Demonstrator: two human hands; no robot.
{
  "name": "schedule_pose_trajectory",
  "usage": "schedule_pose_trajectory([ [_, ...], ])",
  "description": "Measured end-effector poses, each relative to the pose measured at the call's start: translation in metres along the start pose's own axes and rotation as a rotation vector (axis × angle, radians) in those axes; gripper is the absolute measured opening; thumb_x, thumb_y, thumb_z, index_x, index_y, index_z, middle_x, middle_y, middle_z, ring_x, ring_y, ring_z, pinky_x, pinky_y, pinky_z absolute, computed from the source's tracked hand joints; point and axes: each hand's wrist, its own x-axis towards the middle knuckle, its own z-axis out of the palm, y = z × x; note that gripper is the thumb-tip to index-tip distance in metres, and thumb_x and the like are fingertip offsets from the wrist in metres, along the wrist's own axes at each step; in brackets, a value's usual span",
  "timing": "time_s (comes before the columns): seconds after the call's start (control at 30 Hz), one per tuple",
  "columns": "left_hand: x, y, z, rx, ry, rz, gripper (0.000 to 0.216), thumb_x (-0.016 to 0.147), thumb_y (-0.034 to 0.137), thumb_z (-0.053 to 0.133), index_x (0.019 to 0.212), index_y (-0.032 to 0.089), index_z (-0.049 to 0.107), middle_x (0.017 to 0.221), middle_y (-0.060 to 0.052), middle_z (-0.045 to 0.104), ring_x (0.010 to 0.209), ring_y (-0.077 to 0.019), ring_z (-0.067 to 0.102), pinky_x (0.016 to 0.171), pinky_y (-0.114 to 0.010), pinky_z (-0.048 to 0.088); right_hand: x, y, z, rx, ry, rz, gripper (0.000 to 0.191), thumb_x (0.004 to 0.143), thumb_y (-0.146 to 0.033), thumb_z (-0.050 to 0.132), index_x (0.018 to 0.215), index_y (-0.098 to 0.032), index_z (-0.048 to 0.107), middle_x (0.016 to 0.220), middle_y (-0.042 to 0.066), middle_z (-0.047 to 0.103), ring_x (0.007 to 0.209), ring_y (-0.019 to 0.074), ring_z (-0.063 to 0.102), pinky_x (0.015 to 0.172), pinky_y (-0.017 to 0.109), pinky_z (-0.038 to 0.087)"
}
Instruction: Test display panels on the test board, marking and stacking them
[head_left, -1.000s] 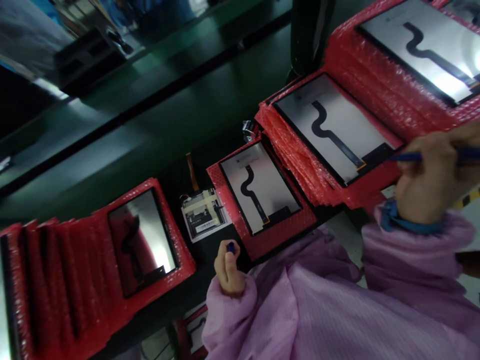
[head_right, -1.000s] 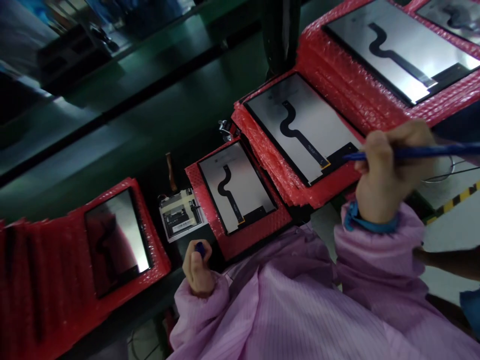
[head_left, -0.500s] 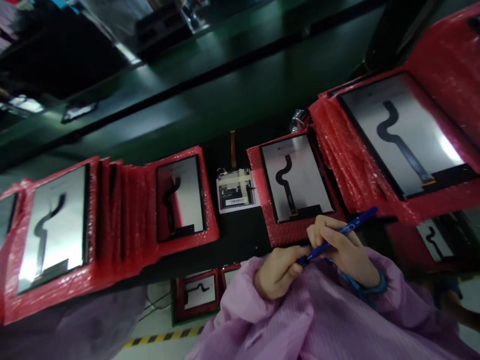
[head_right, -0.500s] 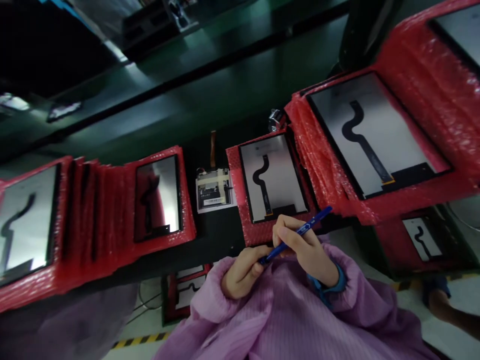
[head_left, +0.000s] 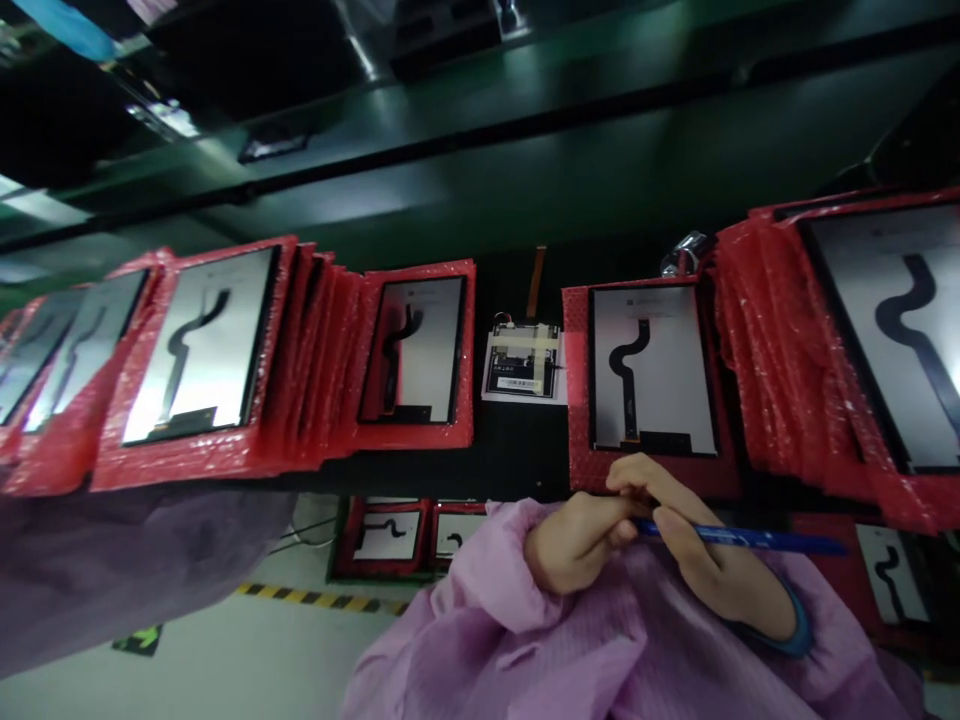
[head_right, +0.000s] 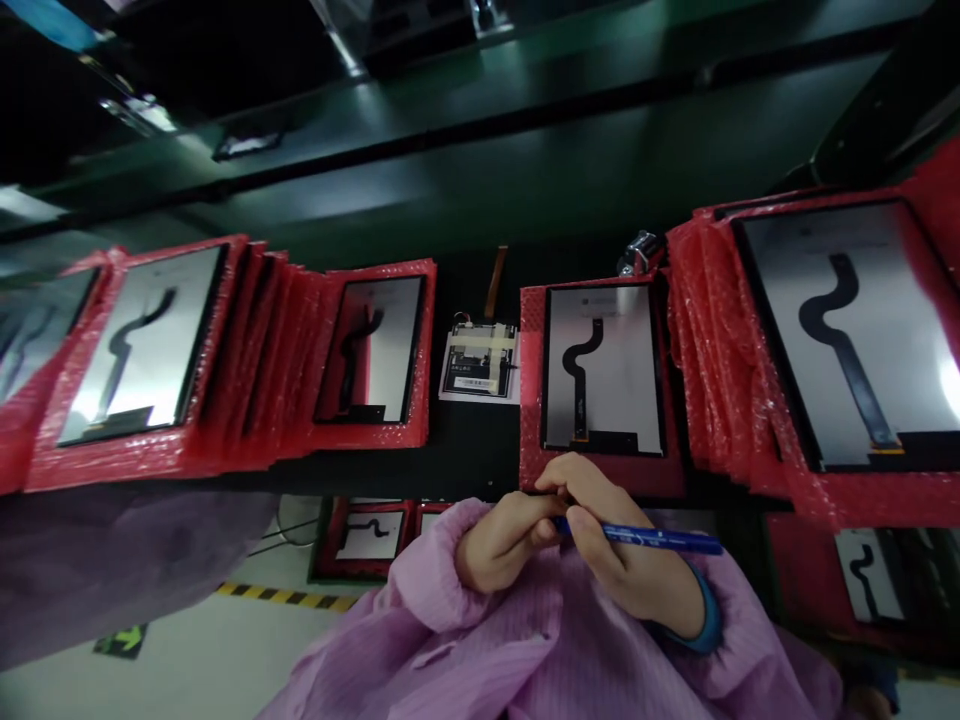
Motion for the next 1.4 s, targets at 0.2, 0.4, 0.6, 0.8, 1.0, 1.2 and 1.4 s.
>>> schedule_pose_trajectory([
  [0.2, 0.008, 0.005, -0.007, 0.084, 0.136, 0.049, 0.062, 0.106, 0.058, 0.017, 0.087, 0.017, 0.059, 0.078, -0.006, 0.065, 0.069, -0.0151, 0.062, 0.068, -0.027, 0.053, 0.029, -0.004, -0.011, -0.093, -0.007, -0.074, 0.024, 0.101, -0.027, 0.038, 0.097, -0.021, 0.061, 0.092, 0.004, 0.064, 0.087, 0.0138, 0.062, 0.075, 0.026, 0.053],
  [0.4, 0.024, -0.024, -0.015, 0.664, 0.530, 0.015, 0.043, 0.107, 0.046, 0.037, 0.123, 0.013, 0.060, 0.118, -0.017, 0.069, 0.112, -0.0267, 0.067, 0.097, -0.041, 0.058, 0.079, 0.012, -0.060, -0.661, 0.515, 0.307, 0.025, 0.087, -0.025, 0.056, 0.109, -0.016, 0.063, 0.079, 0.006, 0.062, 0.071, 0.0193, 0.059, 0.066, 0.031, 0.046],
  [0.6, 0.020, -0.032, -0.019, 0.753, 0.406, -0.003, 0.029, 0.105, 0.030, 0.047, 0.128, 0.016, 0.057, 0.121, -0.014, 0.071, 0.115, -0.0258, 0.068, 0.098, -0.041, 0.060, 0.108, 0.030, -0.080, -1.246, 0.587, 0.583, 0.054, 0.091, -0.019, 0.043, 0.144, -0.008, 0.047, 0.125, 0.028, 0.059, 0.100, 0.0357, 0.064, 0.066, 0.040, 0.050],
  [0.8, 0.060, -0.027, -0.095, 0.839, 0.617, 0.059, 0.017, 0.102, 0.024, 0.049, 0.104, 0.019, 0.065, 0.104, -0.009, 0.073, 0.102, -0.0226, 0.068, 0.094, -0.038, 0.057, 0.124, 0.051, -0.073, -1.142, 0.128, 0.135, 0.052, 0.100, -0.039, 0.043, 0.136, -0.003, 0.054, 0.131, 0.026, 0.060, 0.126, 0.0387, 0.055, 0.100, 0.055, 0.051],
  [1.0, 0.134, -0.067, -0.174, 0.971, 0.808, -0.150, 0.031, 0.090, 0.028, 0.070, 0.117, 0.014, 0.060, 0.120, -0.018, 0.067, 0.119, -0.0342, 0.061, 0.107, -0.054, 0.046, 0.119, 0.076, -0.069, -1.023, -0.081, 0.163, 0.096, 0.091, -0.061, 0.060, 0.159, -0.001, 0.029, 0.163, 0.026, 0.031, 0.154, 0.0409, 0.028, 0.123, 0.059, 0.033],
  [1.2, 0.142, -0.098, -0.180, 0.774, 0.858, 0.002, 0.049, 0.084, 0.005, 0.066, 0.126, 0.023, 0.048, 0.095, -0.003, 0.063, 0.102, -0.0237, 0.065, 0.101, -0.049, 0.050, 0.109, 0.076, -0.067, -0.992, -0.072, 0.115, 0.086, 0.095, -0.051, 0.060, 0.160, -0.003, 0.029, 0.161, 0.026, 0.035, 0.154, 0.0372, 0.032, 0.125, 0.055, 0.035],
  [1.4, 0.144, -0.106, -0.190, 0.416, 0.852, 0.162, 0.053, 0.096, 0.047, 0.067, 0.139, 0.031, 0.041, 0.097, -0.002, 0.062, 0.103, -0.0197, 0.068, 0.091, -0.038, 0.054, 0.110, 0.069, -0.062, -0.903, -0.023, 0.112, 0.074, 0.091, -0.036, 0.068, 0.155, -0.010, 0.039, 0.153, 0.020, 0.048, 0.148, 0.0360, 0.041, 0.122, 0.057, 0.039],
])
